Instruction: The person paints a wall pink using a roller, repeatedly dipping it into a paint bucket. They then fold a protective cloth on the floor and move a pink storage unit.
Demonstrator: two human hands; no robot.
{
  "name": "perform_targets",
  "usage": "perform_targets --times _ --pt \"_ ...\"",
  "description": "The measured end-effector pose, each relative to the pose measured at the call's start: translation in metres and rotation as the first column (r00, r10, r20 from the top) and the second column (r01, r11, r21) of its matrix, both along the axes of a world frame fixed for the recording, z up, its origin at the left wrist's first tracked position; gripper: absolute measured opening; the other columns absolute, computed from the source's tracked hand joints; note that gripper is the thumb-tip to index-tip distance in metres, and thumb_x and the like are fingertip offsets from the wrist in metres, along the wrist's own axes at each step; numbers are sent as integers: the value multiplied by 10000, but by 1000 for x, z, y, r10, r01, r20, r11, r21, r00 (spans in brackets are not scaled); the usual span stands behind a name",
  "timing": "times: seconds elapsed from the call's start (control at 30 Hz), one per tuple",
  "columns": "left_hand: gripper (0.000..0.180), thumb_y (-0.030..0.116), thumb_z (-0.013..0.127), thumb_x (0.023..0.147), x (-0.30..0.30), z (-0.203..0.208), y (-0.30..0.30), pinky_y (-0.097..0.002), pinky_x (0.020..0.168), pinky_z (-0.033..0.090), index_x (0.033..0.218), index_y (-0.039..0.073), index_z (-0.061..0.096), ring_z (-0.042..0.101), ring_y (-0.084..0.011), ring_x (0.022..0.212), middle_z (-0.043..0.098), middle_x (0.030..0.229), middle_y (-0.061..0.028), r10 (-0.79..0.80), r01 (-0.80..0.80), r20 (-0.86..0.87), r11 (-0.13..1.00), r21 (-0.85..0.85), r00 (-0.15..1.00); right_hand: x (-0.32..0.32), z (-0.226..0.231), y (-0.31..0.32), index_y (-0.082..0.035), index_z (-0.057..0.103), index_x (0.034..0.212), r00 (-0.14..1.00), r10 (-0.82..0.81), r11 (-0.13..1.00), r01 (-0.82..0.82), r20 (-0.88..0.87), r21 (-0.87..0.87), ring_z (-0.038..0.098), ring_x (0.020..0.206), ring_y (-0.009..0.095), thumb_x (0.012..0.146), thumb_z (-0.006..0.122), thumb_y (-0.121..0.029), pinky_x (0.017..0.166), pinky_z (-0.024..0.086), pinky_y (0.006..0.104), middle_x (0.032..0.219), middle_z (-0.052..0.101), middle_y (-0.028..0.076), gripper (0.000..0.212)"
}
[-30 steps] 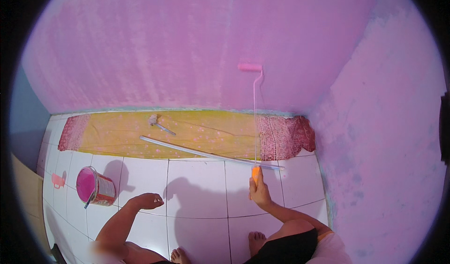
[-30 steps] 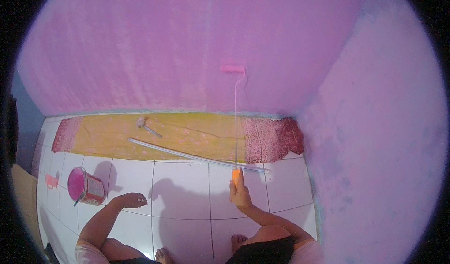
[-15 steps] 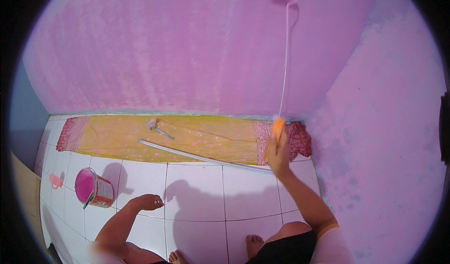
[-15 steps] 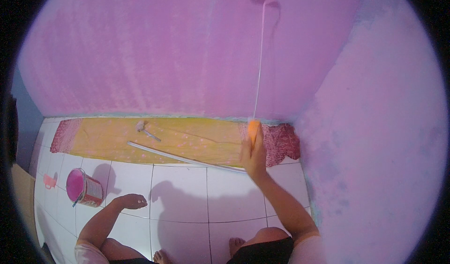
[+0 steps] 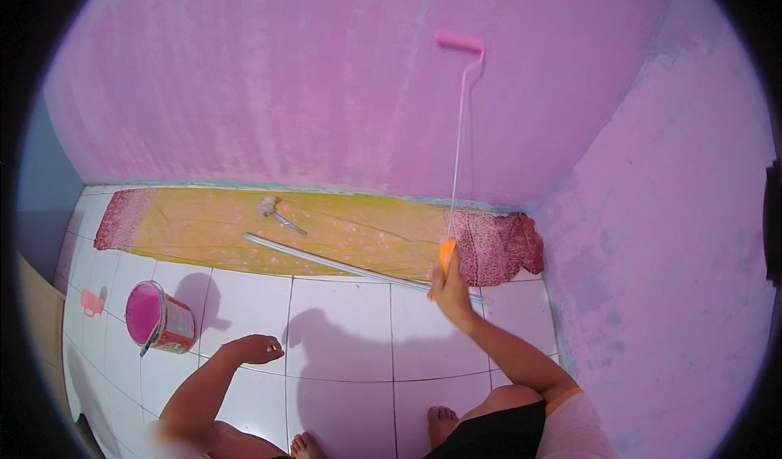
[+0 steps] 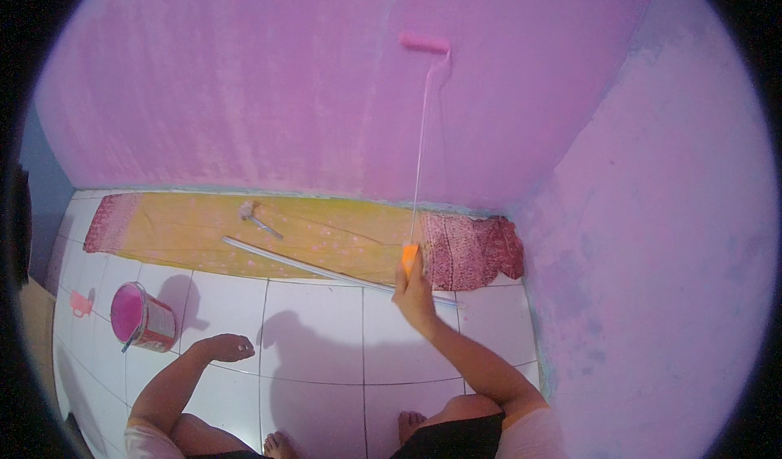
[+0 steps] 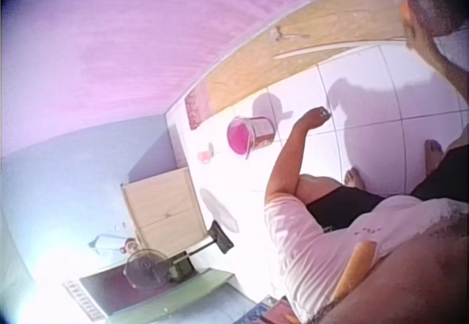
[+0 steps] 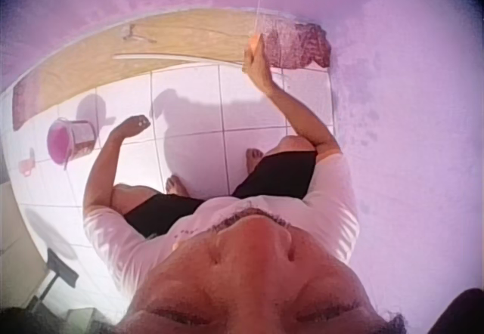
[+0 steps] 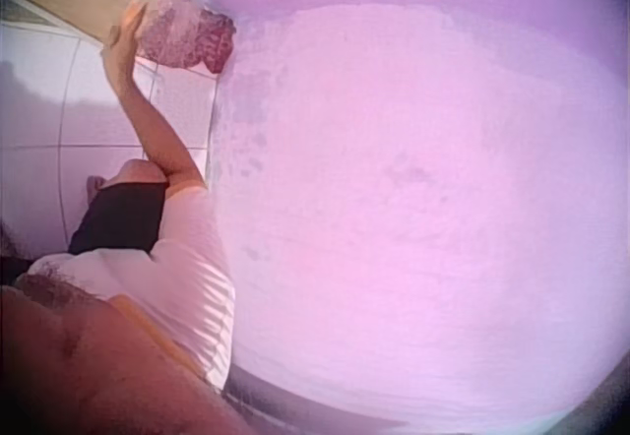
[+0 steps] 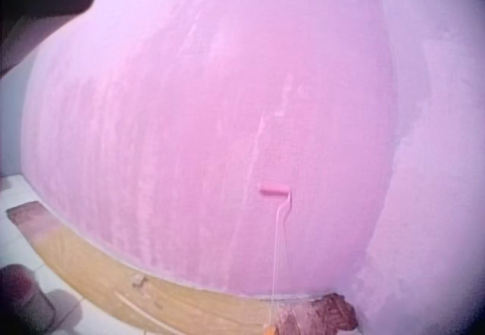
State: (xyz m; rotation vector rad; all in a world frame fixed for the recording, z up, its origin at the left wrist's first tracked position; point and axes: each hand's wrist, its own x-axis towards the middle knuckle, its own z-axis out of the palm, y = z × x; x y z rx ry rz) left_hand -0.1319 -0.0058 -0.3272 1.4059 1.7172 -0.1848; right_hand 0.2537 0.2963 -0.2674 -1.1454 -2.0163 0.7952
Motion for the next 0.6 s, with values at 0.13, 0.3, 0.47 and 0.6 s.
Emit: perform_targets --times 0.13,0.3,0.47,0.6 --pt "535 527 547 1002 1 -2 -1 -431 1009 497 1258 71 657 641 -357 1170 699 1238 -166 2 -2 10 1000 -14 1000 21 -62 -42 -44 91 1577 999 35 926 -27 16 -376 654 542 261 1081 464 -275 522 538 403 748 624 168 663" --pt "526 524 547 1003 3 1 4 -433 1012 496 1258 78 661 643 -353 1168 703 1232 -160 23 -22 33 1000 -3 999 21 -57 -34 -30 169 1541 995 36 963 -59 -90 -263 633 533 227 1086 457 -231 496 508 378 702 574 113 574" --pt "562 549 521 1008 3 -2 6 -449 1050 478 1300 87 652 631 -362 1196 682 1274 -176 -4 4 19 1000 -22 1000 -16 16 7 1 274 1479 970 77 994 -91 -230 -53 621 528 217 1081 475 -193 492 495 370 728 578 124 486" --pt "520 523 551 1001 1 -7 1 -441 1011 498 1245 79 669 646 -359 1163 706 1215 -173 -31 30 15 999 41 999 -40 64 33 2 342 1296 963 100 990 -122 -249 -74 636 537 225 1088 460 -213 489 498 379 712 575 132 322"
